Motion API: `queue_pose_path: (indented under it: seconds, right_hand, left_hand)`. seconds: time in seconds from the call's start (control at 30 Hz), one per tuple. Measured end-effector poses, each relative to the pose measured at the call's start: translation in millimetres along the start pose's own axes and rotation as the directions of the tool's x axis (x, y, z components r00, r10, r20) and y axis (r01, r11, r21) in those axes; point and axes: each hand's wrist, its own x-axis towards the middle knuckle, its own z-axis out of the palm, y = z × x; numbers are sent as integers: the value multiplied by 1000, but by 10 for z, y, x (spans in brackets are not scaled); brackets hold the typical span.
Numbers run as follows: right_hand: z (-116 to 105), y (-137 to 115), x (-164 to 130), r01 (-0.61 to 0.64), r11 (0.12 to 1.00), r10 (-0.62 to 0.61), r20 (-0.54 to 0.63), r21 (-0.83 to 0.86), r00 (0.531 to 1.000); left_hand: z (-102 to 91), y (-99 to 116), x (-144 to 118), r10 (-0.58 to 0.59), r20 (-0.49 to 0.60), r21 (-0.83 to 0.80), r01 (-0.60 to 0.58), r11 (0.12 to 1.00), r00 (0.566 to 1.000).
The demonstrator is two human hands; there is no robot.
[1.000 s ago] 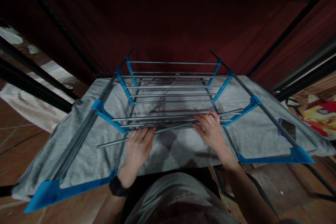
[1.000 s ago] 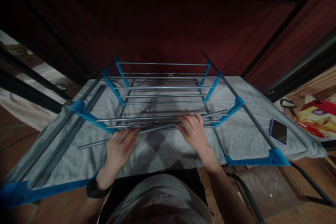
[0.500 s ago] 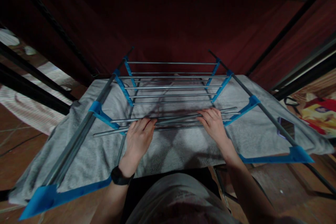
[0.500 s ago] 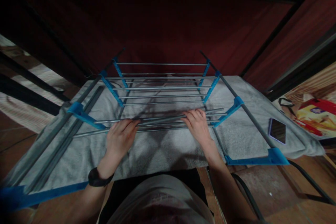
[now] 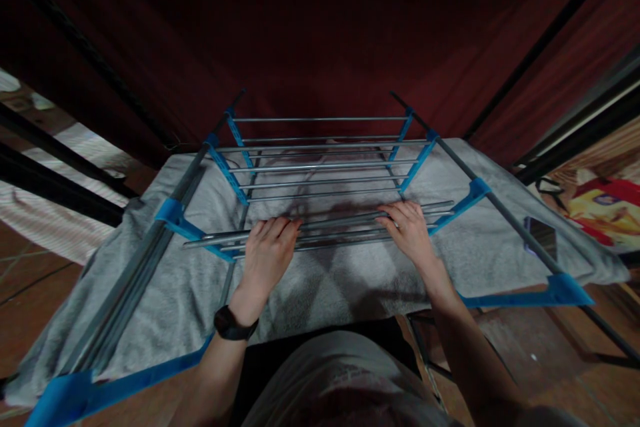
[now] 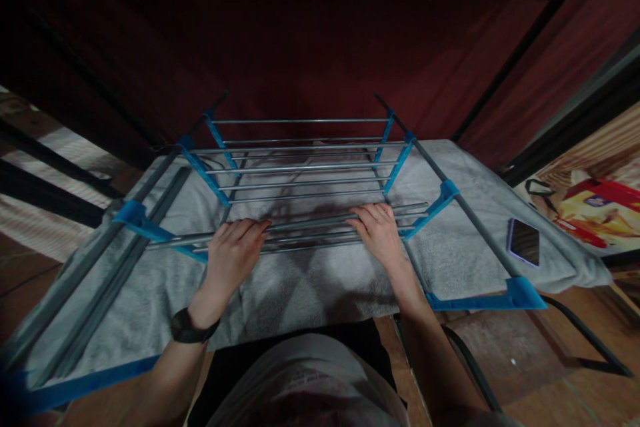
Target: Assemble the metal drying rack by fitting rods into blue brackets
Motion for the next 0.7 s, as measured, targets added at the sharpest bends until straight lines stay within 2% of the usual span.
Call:
queue_pose_path:
  seconds: [0.7]
  right_hand:
    - [-7, 46, 13, -14, 1000, 14, -7, -7, 1000]
  left_hand:
    - [58, -36, 90, 60, -16, 19, -60, 998, 998]
